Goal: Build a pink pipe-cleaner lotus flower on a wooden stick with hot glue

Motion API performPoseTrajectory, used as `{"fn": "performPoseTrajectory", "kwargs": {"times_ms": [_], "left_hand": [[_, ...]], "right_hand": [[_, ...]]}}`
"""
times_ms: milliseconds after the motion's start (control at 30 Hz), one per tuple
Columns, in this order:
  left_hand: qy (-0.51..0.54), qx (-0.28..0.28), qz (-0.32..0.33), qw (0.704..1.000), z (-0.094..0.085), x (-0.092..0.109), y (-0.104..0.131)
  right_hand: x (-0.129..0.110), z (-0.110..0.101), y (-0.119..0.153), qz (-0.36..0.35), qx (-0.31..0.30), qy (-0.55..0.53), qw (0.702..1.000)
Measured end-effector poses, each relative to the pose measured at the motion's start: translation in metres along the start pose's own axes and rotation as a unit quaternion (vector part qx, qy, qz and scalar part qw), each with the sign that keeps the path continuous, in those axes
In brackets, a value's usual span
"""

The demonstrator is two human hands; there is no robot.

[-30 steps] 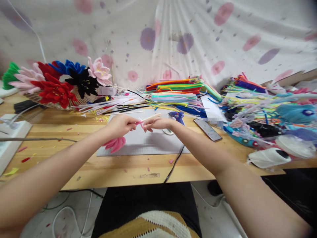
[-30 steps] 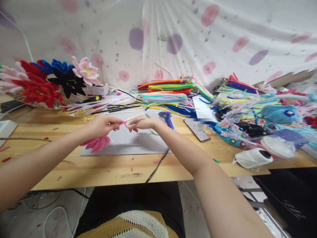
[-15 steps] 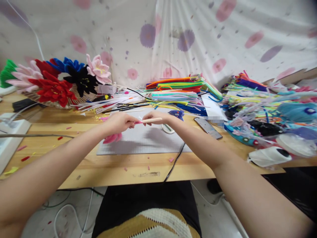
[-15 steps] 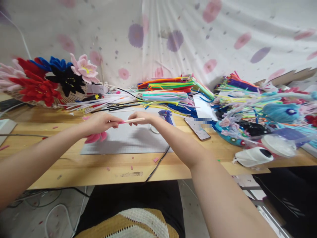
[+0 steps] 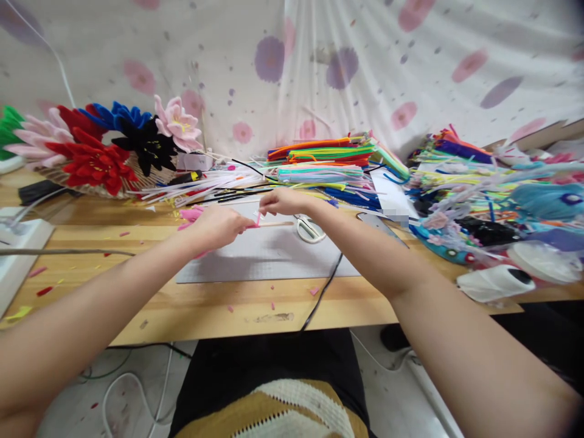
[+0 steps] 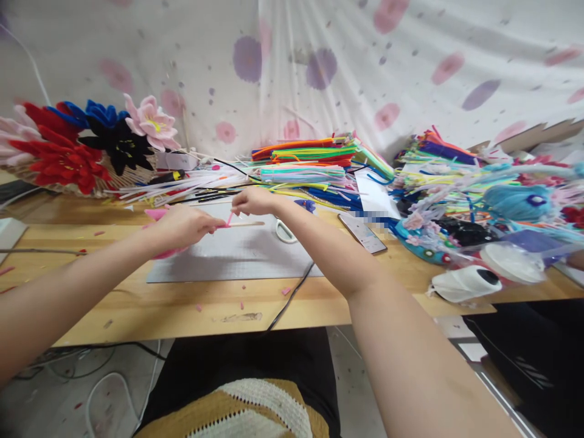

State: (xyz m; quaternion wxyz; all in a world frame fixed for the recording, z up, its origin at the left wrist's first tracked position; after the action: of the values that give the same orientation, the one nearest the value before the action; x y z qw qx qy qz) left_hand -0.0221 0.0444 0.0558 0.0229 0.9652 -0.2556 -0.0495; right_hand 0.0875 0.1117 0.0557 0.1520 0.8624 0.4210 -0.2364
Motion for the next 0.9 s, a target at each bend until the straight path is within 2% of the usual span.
{"fn": "performPoseTrajectory", "kwargs": {"times_ms": [133, 200, 267, 333, 400, 500, 567, 633, 700, 800, 867, 900], "left_hand": [[0.030, 0.046, -0.053, 0.997, -0.009, -0.015, 0.005], [0.028, 0.060, -0.089, 0.994, -0.008, -0.020, 0.005], [-0.003, 0.054, -0.112, 0.992, -0.004, -0.021, 0.004], [-0.044, 0.033, -0.105, 0.993, 0.001, -0.016, 0.001], [-0.075, 0.013, -0.075, 0.994, 0.003, -0.009, -0.002], [-0.082, 0.013, -0.027, 0.996, -0.002, -0.003, -0.002], [-0.063, 0.024, 0.008, 0.998, -0.007, -0.002, -0.001], [-0.032, 0.042, 0.042, 0.998, -0.011, -0.003, 0.002], [0.003, 0.067, 0.047, 0.997, -0.013, -0.006, 0.004], [0.039, 0.086, -0.016, 0.995, -0.011, -0.015, 0.005], [0.024, 0.085, -0.068, 0.994, -0.007, -0.017, 0.005], [0.003, 0.081, -0.085, 0.993, -0.005, -0.017, 0.005]], "right_hand": [[0.014, 0.039, 0.008, 0.006, -0.054, -0.120, 0.991], [0.008, 0.056, 0.016, 0.005, -0.066, -0.160, 0.985], [-0.006, 0.061, 0.023, -0.005, -0.073, -0.163, 0.984], [-0.022, 0.049, 0.026, -0.029, -0.060, -0.130, 0.989], [-0.032, 0.024, 0.025, -0.050, -0.005, -0.072, 0.996], [-0.026, -0.014, 0.018, -0.040, 0.076, 0.000, 0.996], [-0.012, -0.021, 0.012, -0.023, 0.080, -0.005, 0.997], [0.002, -0.009, 0.010, -0.004, 0.051, -0.037, 0.998], [0.009, 0.016, 0.012, 0.014, 0.005, -0.087, 0.996], [0.001, 0.053, 0.023, 0.018, -0.049, -0.153, 0.987], [-0.012, 0.063, 0.030, 0.012, -0.055, -0.158, 0.986], [-0.019, 0.062, 0.032, 0.003, -0.050, -0.145, 0.988]]}}
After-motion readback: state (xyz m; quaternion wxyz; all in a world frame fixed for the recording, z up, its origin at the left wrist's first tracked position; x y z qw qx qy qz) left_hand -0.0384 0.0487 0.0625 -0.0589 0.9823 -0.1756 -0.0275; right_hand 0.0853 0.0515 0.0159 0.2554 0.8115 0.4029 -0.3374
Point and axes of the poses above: each hand's wrist, its own y-axis away from the middle knuckle, its own z-axis out of the palm, x = y × z, the point moved 6 cm from there along -y, towards the middle knuckle, and after that the axes turned 6 degrees about -y, right-handed, at the moved point
